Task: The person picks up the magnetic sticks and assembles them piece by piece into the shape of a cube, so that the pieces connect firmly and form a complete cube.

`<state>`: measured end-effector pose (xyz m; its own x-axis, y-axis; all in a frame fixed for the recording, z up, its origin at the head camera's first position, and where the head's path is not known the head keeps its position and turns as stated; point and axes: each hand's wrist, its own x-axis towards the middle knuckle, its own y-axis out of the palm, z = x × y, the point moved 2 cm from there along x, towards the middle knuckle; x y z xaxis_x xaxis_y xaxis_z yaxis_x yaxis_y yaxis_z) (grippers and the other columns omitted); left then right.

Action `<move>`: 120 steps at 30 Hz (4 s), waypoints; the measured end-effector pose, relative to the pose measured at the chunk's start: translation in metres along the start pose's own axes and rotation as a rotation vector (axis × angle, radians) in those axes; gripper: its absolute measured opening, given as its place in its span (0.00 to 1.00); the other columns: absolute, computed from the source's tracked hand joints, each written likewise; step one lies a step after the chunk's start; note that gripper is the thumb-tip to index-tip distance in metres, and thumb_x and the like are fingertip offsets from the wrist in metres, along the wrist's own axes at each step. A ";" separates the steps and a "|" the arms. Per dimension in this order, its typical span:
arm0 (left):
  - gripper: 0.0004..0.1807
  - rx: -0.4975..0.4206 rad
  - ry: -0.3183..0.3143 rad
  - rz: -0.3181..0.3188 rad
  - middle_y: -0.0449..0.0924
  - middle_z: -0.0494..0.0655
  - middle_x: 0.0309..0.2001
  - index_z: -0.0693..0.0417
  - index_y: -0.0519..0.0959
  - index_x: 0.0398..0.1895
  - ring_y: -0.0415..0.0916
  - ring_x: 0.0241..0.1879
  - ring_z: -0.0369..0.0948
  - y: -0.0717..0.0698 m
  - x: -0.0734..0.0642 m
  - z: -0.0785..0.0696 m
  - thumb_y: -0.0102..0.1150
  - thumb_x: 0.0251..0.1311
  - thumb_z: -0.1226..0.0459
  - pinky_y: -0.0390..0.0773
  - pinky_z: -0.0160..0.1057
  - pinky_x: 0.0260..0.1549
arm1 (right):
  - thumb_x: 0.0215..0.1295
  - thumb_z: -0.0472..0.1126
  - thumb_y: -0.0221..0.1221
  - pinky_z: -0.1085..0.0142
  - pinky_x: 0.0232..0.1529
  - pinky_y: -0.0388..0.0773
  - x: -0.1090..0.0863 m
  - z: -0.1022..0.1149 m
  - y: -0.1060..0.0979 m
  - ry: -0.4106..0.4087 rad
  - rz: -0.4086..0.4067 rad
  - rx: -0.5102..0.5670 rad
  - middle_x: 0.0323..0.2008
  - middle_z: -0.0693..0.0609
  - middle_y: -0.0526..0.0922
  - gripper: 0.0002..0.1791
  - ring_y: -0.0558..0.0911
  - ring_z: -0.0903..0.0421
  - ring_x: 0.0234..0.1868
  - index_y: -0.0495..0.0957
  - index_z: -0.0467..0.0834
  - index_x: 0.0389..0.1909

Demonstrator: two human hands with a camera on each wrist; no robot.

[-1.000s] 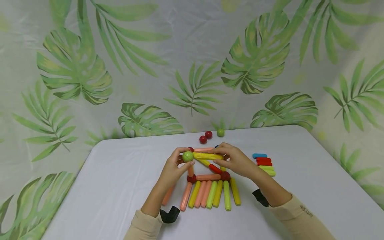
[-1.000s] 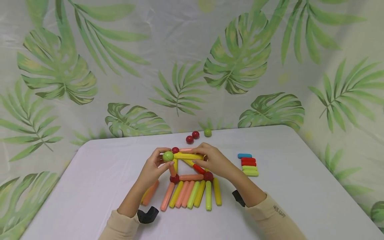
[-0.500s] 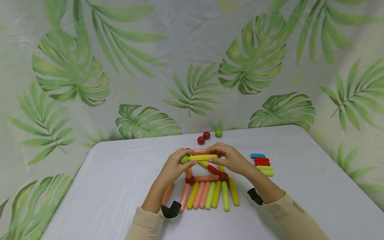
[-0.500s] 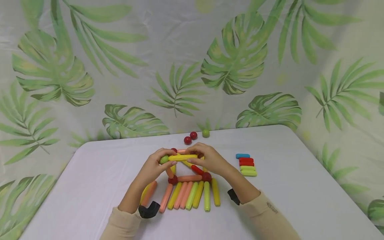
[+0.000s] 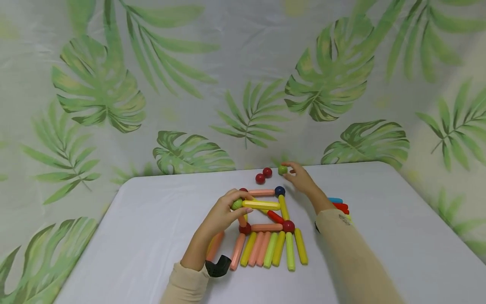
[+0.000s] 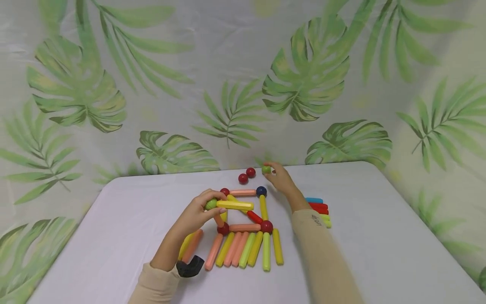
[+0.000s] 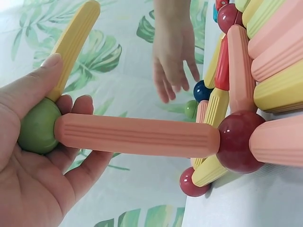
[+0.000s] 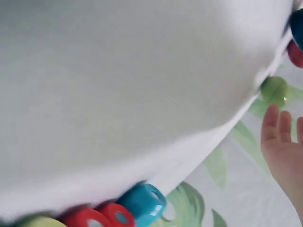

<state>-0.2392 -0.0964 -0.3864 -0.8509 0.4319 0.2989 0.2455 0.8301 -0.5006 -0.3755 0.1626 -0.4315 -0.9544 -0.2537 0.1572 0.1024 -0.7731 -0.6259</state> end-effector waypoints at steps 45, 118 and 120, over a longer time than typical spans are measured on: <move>0.13 0.065 0.024 -0.230 0.70 0.38 0.35 0.49 0.77 0.43 0.65 0.30 0.36 0.012 0.001 0.002 0.60 0.54 0.59 0.67 0.33 0.24 | 0.60 0.39 0.58 0.65 0.45 0.73 -0.111 0.068 -0.017 -0.132 0.144 0.520 0.54 0.43 0.66 0.25 0.75 0.48 0.45 0.65 0.37 0.57; 0.20 -0.058 0.039 -0.025 0.70 0.47 0.47 0.56 0.70 0.52 0.71 0.40 0.40 -0.004 -0.002 -0.004 0.59 0.56 0.64 0.73 0.41 0.43 | 0.58 0.35 0.60 0.61 0.44 0.74 -0.138 0.064 -0.003 -0.244 -0.055 0.132 0.48 0.47 0.71 0.29 0.76 0.52 0.44 0.60 0.46 0.59; 0.20 -0.051 0.041 -0.024 0.70 0.45 0.46 0.55 0.70 0.51 0.71 0.40 0.39 -0.002 -0.002 -0.004 0.59 0.56 0.63 0.73 0.39 0.42 | 0.57 0.31 0.59 0.62 0.44 0.74 -0.139 0.066 -0.005 -0.286 -0.079 0.105 0.48 0.48 0.72 0.27 0.76 0.53 0.44 0.62 0.43 0.56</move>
<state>-0.2366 -0.0974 -0.3827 -0.8375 0.4251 0.3433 0.2498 0.8567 -0.4513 -0.2250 0.1632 -0.4001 -0.8448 -0.3318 0.4198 0.0733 -0.8489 -0.5235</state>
